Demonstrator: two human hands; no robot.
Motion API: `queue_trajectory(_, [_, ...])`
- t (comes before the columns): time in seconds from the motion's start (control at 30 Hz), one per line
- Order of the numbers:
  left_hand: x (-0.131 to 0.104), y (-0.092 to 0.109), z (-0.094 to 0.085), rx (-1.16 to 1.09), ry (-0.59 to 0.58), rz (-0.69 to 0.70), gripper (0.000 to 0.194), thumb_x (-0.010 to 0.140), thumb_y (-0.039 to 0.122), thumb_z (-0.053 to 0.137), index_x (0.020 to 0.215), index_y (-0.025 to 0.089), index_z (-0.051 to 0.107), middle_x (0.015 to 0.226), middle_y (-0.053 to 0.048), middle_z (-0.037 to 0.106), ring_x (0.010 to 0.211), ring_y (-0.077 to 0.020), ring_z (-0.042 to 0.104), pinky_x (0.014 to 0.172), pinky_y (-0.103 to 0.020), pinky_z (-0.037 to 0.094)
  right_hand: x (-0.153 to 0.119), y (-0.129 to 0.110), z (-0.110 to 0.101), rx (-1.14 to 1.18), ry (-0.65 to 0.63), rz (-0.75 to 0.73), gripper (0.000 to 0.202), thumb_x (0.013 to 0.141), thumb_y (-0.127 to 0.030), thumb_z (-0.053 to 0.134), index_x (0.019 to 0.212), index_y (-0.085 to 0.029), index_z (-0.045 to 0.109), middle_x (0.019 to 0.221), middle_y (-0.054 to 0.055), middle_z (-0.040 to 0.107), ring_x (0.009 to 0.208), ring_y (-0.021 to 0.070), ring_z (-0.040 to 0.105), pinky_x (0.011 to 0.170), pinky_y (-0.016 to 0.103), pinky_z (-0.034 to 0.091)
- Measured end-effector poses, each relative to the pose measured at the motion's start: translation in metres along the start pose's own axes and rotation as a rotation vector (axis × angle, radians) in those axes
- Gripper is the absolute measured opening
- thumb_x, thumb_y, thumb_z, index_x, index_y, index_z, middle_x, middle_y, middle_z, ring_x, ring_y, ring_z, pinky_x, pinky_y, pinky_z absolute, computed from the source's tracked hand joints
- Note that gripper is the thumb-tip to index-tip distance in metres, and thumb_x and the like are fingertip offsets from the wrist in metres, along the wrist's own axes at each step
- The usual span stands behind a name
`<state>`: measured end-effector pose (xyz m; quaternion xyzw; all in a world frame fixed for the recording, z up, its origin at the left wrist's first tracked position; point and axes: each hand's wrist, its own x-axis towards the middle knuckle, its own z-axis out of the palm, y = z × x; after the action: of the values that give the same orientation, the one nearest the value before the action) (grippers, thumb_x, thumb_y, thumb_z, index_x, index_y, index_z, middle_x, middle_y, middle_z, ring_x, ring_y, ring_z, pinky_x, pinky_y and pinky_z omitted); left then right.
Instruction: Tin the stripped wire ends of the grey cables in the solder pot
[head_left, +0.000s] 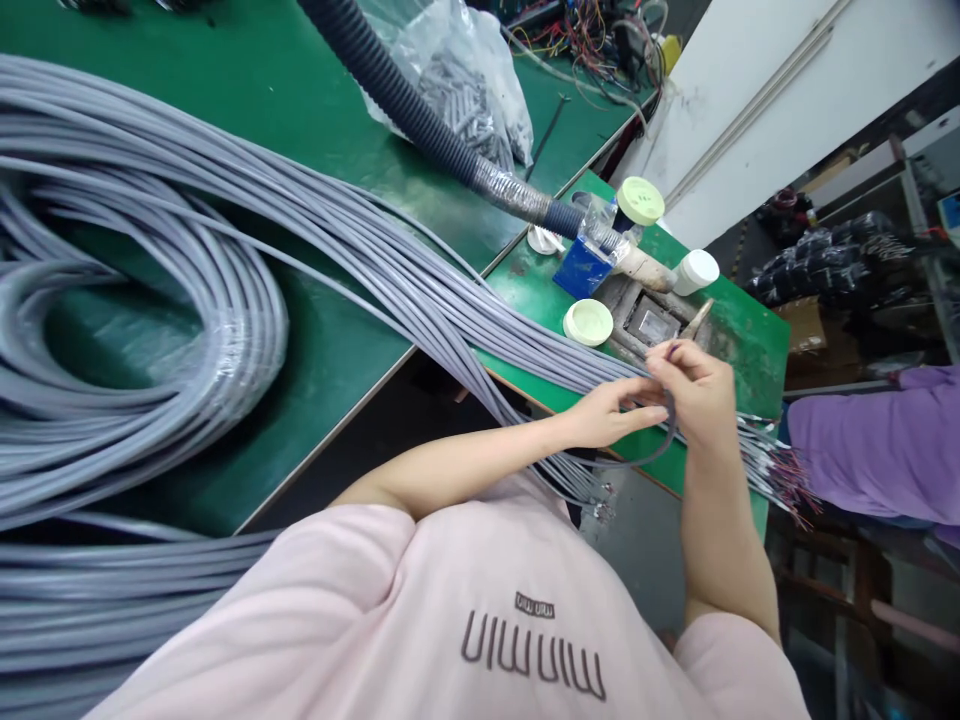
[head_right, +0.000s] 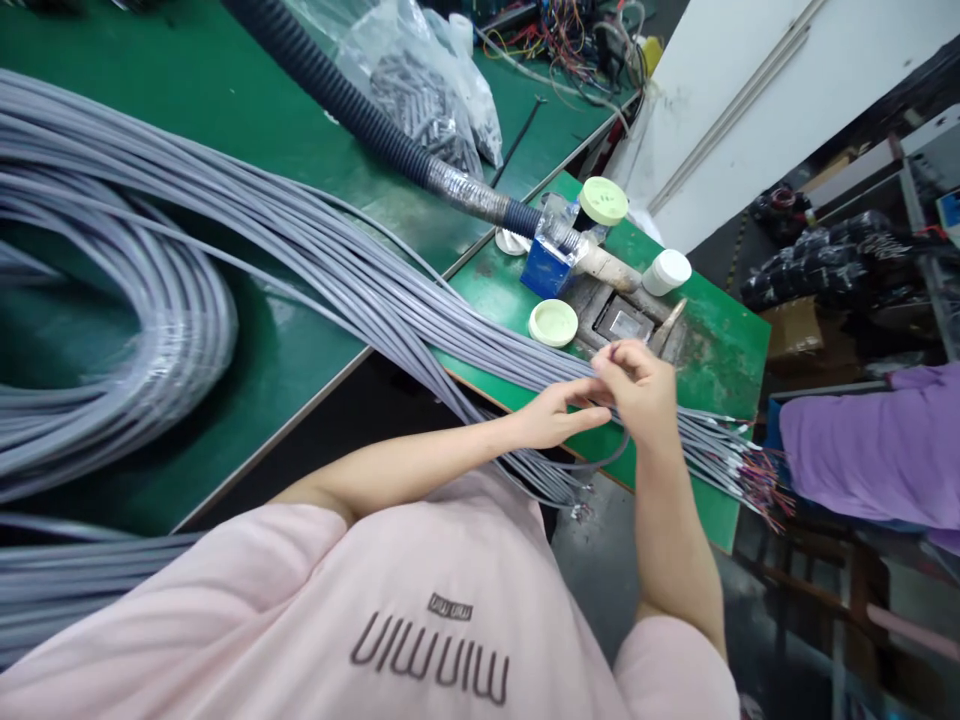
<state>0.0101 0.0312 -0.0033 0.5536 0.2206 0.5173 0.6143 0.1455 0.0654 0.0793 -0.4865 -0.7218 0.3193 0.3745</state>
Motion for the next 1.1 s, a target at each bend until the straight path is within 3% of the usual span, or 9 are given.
queue_trajectory(0.13, [-0.003, 0.001, 0.018, -0.322, -0.038, -0.29, 0.056, 0.077, 0.061, 0.063, 0.095, 0.008, 0.067, 0.084, -0.008, 0.069, 0.063, -0.0096, 0.06, 0.065, -0.025, 0.05, -0.004, -0.006, -0.028, 0.033, -0.12, 0.08, 0.026, 0.082, -0.027, 0.066, 0.108, -0.026, 0.068, 0.109, 0.004, 0.072, 0.095, 0.0188, 0.067, 0.079, 0.033, 0.054])
queue_trajectory(0.23, [-0.02, 0.01, 0.013, -0.366, -0.031, -0.383, 0.054, 0.073, 0.059, 0.07, 0.093, 0.009, 0.069, 0.081, -0.007, 0.069, 0.06, -0.0075, 0.059, 0.063, -0.023, 0.05, 0.006, 0.027, -0.059, -0.065, 0.095, 0.08, 0.017, 0.085, -0.026, 0.057, 0.089, -0.017, 0.072, 0.085, 0.004, 0.076, 0.07, 0.0113, 0.066, 0.066, 0.022, 0.053])
queue_trajectory(0.3, [-0.032, 0.016, 0.008, -0.376, -0.008, -0.402, 0.054, 0.071, 0.058, 0.071, 0.09, 0.008, 0.069, 0.078, -0.007, 0.069, 0.06, -0.0077, 0.059, 0.063, -0.022, 0.05, 0.005, 0.05, -0.065, -0.135, 0.233, 0.076, 0.016, 0.081, -0.021, 0.058, 0.077, -0.013, 0.071, 0.073, 0.003, 0.073, 0.058, 0.008, 0.061, 0.056, 0.016, 0.049])
queue_trajectory(0.4, [-0.043, 0.02, 0.006, -0.365, 0.005, -0.424, 0.054, 0.071, 0.059, 0.071, 0.088, 0.008, 0.069, 0.076, -0.007, 0.069, 0.06, -0.0084, 0.059, 0.062, -0.022, 0.049, -0.016, 0.064, -0.051, -0.077, 0.389, 0.128, 0.015, 0.079, -0.019, 0.062, 0.09, -0.014, 0.071, 0.077, 0.004, 0.072, 0.048, 0.009, 0.059, 0.041, 0.019, 0.041])
queue_trajectory(0.47, [-0.046, 0.02, 0.007, -0.353, 0.006, -0.427, 0.054, 0.07, 0.059, 0.071, 0.088, 0.008, 0.069, 0.075, -0.007, 0.068, 0.06, -0.0086, 0.059, 0.061, -0.023, 0.049, -0.04, 0.057, -0.033, -0.005, 0.397, 0.182, 0.021, 0.086, -0.028, 0.057, 0.099, -0.017, 0.069, 0.074, 0.003, 0.071, 0.041, 0.0091, 0.055, 0.036, 0.021, 0.036])
queue_trajectory(0.6, [-0.046, 0.017, 0.009, -0.364, 0.057, -0.384, 0.049, 0.072, 0.056, 0.072, 0.085, 0.009, 0.07, 0.074, -0.003, 0.065, 0.064, -0.0079, 0.057, 0.065, -0.022, 0.047, -0.09, 0.024, 0.004, -0.066, 0.073, 0.206, 0.025, 0.086, -0.036, 0.059, 0.095, -0.018, 0.072, 0.077, 0.004, 0.072, 0.064, 0.0149, 0.066, 0.057, 0.025, 0.05])
queue_trajectory(0.7, [-0.044, 0.019, 0.009, -0.359, 0.112, -0.354, 0.045, 0.073, 0.051, 0.073, 0.086, 0.009, 0.071, 0.072, -0.002, 0.062, 0.065, -0.0084, 0.056, 0.064, -0.022, 0.045, -0.116, 0.008, 0.027, -0.193, 0.005, 0.238, 0.021, 0.082, -0.038, 0.065, 0.085, -0.018, 0.071, 0.072, 0.001, 0.07, 0.063, 0.014, 0.063, 0.058, 0.024, 0.047])
queue_trajectory(0.83, [-0.039, 0.022, 0.007, -0.402, 0.199, -0.333, 0.042, 0.07, 0.045, 0.077, 0.091, 0.01, 0.07, 0.076, -0.002, 0.064, 0.064, -0.008, 0.056, 0.062, -0.022, 0.043, -0.132, 0.008, 0.042, -0.083, 0.002, 0.334, 0.032, 0.091, -0.039, 0.052, 0.072, -0.017, 0.067, 0.047, -0.004, 0.054, 0.044, 0.0094, 0.049, 0.049, 0.022, 0.039])
queue_trajectory(1.1, [-0.024, 0.022, -0.003, -0.402, 0.416, -0.127, 0.034, 0.066, 0.035, 0.082, 0.083, 0.014, 0.061, 0.068, 0.003, 0.059, 0.06, -0.0054, 0.052, 0.061, -0.02, 0.043, -0.138, 0.013, 0.049, 0.183, -0.085, 0.45, 0.03, 0.091, -0.042, 0.052, 0.083, -0.019, 0.069, 0.043, -0.005, 0.052, 0.039, 0.0102, 0.044, 0.044, 0.024, 0.035])
